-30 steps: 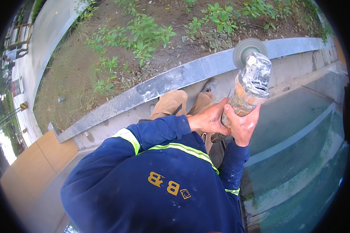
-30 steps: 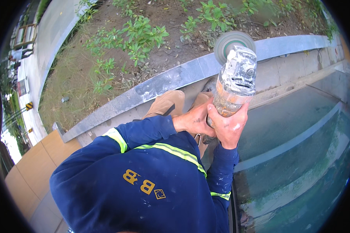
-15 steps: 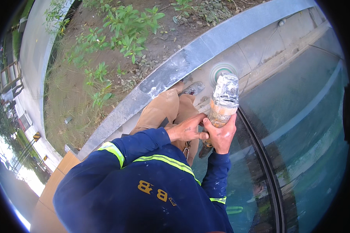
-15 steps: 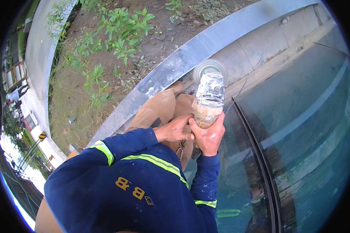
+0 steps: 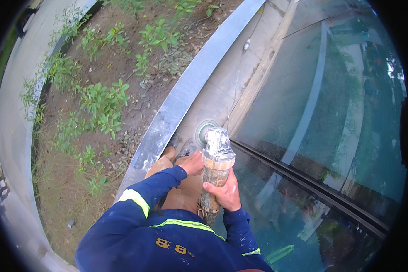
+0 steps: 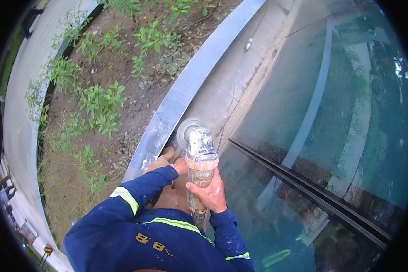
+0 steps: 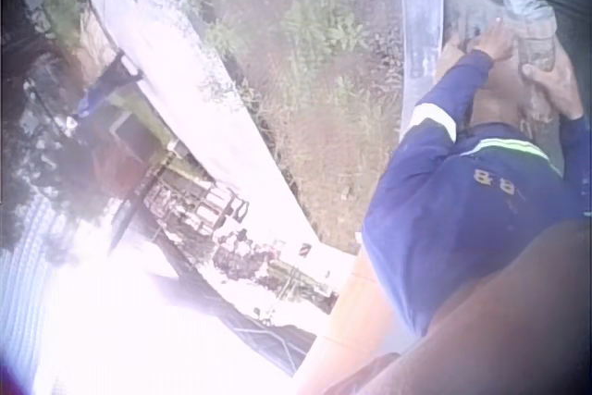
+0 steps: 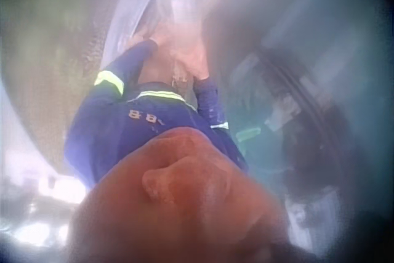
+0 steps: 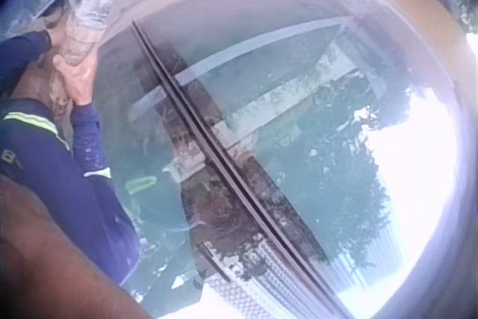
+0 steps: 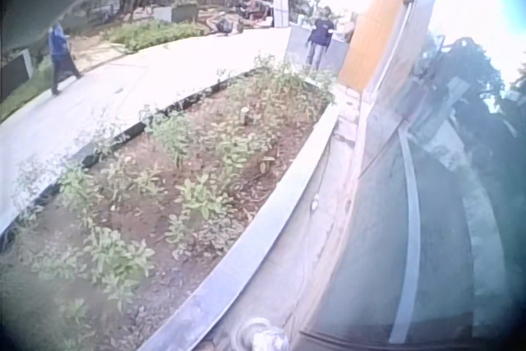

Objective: The person uses an angle grinder to smooth the surface of a long gray stone slab. They hold the tool with both hands and move it along the slab's length, generating dust as they work.

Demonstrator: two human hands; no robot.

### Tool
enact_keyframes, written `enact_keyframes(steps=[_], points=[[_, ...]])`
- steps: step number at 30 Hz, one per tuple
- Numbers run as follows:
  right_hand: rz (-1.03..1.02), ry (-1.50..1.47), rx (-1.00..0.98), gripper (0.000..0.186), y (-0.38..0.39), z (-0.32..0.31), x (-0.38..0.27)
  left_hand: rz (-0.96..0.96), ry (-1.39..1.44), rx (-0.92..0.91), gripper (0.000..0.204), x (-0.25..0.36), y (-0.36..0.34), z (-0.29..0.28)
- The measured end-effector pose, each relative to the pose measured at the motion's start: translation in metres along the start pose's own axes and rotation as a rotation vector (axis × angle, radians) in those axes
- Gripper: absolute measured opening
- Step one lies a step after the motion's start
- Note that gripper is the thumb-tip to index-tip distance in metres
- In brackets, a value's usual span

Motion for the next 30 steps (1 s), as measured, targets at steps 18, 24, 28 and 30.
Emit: enact_keyframes(steps=[18, 24, 28, 30], points=[[-0.181, -0.385, 0.399, 0.074, 0.066, -0.125, -0.091, -0.007, 0.36, -0.674, 0.041, 0.045, 0.095, 0.192], [-0.078, -0.217, 0.322, 0.074, 0.056, -0.122, -0.065, -0.105, 0.061, -0.733, 0.061, 0.037, 0.081, 0.154], [-0.119, -0.059, 0.255, 0.07, 0.039, -0.094, -0.027, -0.385, -0.002, -0.412, 0.067, -0.048, 0.085, 0.085], [-0.079, -0.079, 0.171, 0.076, 0.026, -0.064, -0.011, -0.378, -0.109, -0.109, 0.059, -0.085, 0.122, 0.069]])
Point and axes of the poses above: each hand's wrist, its own y-axis away from the middle knuckle, its own z-axis out of the palm, x = y × z, the point moved 9 cm from there along -y, towards the middle knuckle, and after that the axes turned 5 degrees about -y, right-handed, at the moved point
